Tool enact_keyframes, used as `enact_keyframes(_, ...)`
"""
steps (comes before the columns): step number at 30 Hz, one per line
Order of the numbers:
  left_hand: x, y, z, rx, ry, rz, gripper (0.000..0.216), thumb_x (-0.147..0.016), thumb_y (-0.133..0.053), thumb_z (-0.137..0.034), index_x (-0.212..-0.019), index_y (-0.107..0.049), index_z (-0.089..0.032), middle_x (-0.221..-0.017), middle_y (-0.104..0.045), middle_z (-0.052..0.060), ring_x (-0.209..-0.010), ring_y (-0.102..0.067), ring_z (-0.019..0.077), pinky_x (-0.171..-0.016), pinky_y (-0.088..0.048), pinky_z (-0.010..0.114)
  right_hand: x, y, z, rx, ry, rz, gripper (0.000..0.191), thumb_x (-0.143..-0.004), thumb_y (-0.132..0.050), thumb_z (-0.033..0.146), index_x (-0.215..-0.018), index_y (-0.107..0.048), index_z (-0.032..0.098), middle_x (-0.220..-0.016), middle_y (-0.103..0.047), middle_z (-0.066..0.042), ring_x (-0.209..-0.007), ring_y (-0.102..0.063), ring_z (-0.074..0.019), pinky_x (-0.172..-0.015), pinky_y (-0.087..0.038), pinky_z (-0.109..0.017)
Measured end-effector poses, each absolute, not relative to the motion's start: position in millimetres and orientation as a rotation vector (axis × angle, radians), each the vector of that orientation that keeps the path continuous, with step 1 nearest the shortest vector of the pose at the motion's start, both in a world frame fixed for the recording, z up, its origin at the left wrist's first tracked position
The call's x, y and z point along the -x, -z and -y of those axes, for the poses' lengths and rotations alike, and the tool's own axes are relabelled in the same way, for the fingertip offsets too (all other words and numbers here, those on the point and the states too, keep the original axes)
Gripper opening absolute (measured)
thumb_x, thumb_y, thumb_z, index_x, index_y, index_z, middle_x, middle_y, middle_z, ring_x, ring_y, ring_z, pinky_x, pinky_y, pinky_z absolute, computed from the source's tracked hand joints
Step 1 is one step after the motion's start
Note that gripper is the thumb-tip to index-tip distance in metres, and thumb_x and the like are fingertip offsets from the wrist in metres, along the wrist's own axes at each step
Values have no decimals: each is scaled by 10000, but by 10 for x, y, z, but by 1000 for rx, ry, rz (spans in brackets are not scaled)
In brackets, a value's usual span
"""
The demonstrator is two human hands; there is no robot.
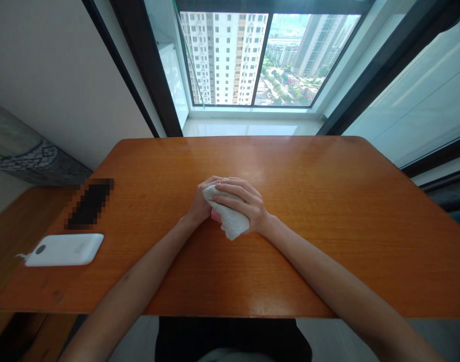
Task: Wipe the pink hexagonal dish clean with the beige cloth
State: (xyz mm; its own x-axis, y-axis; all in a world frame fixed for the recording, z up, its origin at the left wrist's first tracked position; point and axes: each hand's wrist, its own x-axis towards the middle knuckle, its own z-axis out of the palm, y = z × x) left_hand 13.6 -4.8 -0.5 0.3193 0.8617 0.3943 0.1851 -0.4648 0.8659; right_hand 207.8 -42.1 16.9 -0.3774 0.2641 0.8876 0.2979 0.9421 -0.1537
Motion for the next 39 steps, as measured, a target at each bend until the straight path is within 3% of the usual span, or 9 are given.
enact_keyframes(2, -143, -41, 87, -1837, -1191, -899, 136, -950, -707, -303, -1066, -746, -245, -1138, -814, 55, -1063, -764, 275, -1014, -643, 432, -2063, -183, 432, 401, 10, 1959, 600, -965, -811, 507, -1491, -732, 227, -1424, -781, -174, -1356, -751, -369, -1163, -651, -600)
enact_keyframes(4, -141, -81, 133, -1815, -1222, -915, 132, -962, -684, -296, -1063, -755, -249, -1123, -826, 50, -1059, -773, 275, -1018, -641, 437, -2056, -192, 445, 395, -2, 1950, 578, -974, -812, 500, -1470, -745, 209, -1411, -783, -183, -1359, -752, -365, -1176, -647, -595)
enact_keyframes(11, -108, -86, 155, -1866, -1253, -1008, 85, -900, -671, -267, -857, -737, -234, -933, -826, 35, -841, -730, 249, -791, -591, 402, -2113, -162, 466, 406, 4, 1997, 669, -1012, -727, 590, -1560, -680, 209, -1482, -746, -201, -1392, -733, -368, -1184, -643, -602)
enact_keyframes(17, -83, 20, 23, -1874, -1086, -1117, 292, -852, -612, -356, -605, -522, -229, -621, -626, 2, -617, -546, 187, -576, -439, 346, -2096, -164, 436, 434, 125, 1984, 573, -962, -815, 453, -1510, -720, 316, -1462, -784, -116, -1315, -779, -344, -1126, -675, -588)
enact_keyframes(19, -95, 3, 14, -1880, -1100, -1103, 255, -855, -629, -362, -646, -577, -225, -707, -687, 23, -675, -608, 208, -637, -502, 360, -2085, -172, 430, 428, 121, 1986, 550, -954, -827, 437, -1482, -740, 313, -1461, -785, -114, -1309, -784, -340, -1134, -671, -582)
enact_keyframes(23, -130, -86, 65, -1856, -1166, -985, 201, -910, -668, -363, -1027, -757, -226, -1124, -813, 79, -1061, -756, 280, -995, -612, 413, -2078, -175, 439, 424, 73, 1971, 530, -996, -771, 490, -1468, -748, 251, -1440, -785, -156, -1361, -758, -351, -1158, -655, -581)
enact_keyframes(26, -138, -129, 126, -1808, -1187, -979, 247, -921, -657, -358, -1108, -757, -231, -1193, -827, 78, -1129, -765, 287, -1077, -608, 429, -2071, -173, 453, 455, 37, 1941, 516, -998, -766, 524, -1441, -764, 259, -1430, -789, -146, -1355, -762, -349, -1169, -649, -582)
enact_keyframes(34, -132, -201, 208, -1818, -1277, -1080, 178, -895, -645, -306, -980, -779, -226, -1032, -858, 35, -940, -776, 249, -894, -619, 381, -2092, -178, 433, 451, 27, 2004, 549, -1004, -754, 507, -1497, -725, 266, -1499, -751, -156, -1384, -746, -347, -1182, -641, -591)
enact_keyframes(39, -89, -137, 121, -1830, -1210, -1148, 152, -867, -641, -332, -855, -737, -215, -834, -798, 16, -754, -691, 219, -695, -538, 350, -2107, -159, 418, 459, 105, 2007, 631, -943, -850, 454, -1533, -703, 284, -1516, -750, -143, -1384, -743, -361, -1185, -639, -602)
